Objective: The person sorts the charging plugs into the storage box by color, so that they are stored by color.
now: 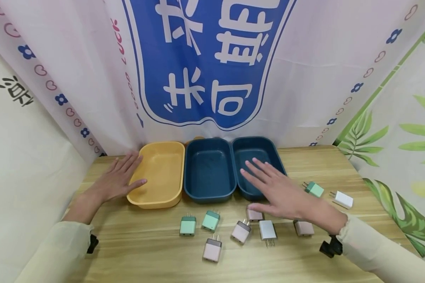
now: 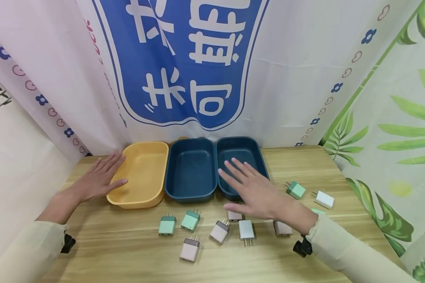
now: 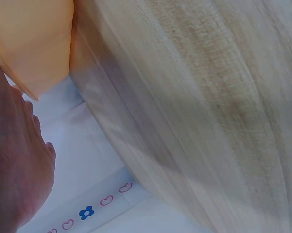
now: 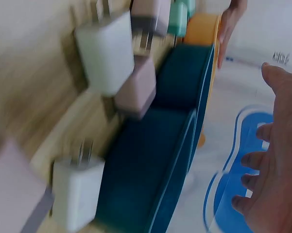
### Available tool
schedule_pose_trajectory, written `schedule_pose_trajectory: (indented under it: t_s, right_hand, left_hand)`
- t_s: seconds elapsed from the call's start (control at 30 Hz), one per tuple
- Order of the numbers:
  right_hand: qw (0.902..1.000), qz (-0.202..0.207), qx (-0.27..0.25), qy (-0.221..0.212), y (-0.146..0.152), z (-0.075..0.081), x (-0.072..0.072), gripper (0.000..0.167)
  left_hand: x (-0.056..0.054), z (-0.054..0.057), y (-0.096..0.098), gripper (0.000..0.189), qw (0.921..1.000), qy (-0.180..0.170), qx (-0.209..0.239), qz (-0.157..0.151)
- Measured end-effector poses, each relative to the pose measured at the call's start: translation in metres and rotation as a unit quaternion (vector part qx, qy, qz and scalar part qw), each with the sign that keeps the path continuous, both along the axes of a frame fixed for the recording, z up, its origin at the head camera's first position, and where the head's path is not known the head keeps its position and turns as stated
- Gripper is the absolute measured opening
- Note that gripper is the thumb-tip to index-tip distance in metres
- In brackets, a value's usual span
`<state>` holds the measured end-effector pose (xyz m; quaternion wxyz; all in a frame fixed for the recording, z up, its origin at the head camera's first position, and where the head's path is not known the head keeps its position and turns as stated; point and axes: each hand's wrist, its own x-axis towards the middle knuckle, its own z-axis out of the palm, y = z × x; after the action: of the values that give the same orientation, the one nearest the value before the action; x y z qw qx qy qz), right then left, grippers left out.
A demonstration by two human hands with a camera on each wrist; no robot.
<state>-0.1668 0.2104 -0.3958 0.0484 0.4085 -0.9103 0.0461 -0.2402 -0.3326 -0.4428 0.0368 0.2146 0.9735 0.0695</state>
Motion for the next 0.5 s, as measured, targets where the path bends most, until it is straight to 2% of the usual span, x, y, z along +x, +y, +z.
schedule_pose_trajectory:
  t_s: [0.27,0.43,0.5]
  right_hand:
    - [0.9972,0.074,-0.009,-0.002,-0.031,-0.002,0.02,0.09]
    - [0.9945,0.104,-0.013,-0.008,-0.05,-0.008,0.029,0.091]
    - [0.9936,0.11,-0.014,-0.023,-0.056,-0.011,0.032,0.091]
  left_hand:
    - [-0.001,0.001,0.002,0.093,0.9999,-0.003,-0.002,-0.011]
    - [-0.002,0.002,0.002,0.093,0.9999,-0.008,-0.007,-0.014]
    - [-0.003,0.002,0.001,0.093,0.9998,-0.009,-0.009,-0.015]
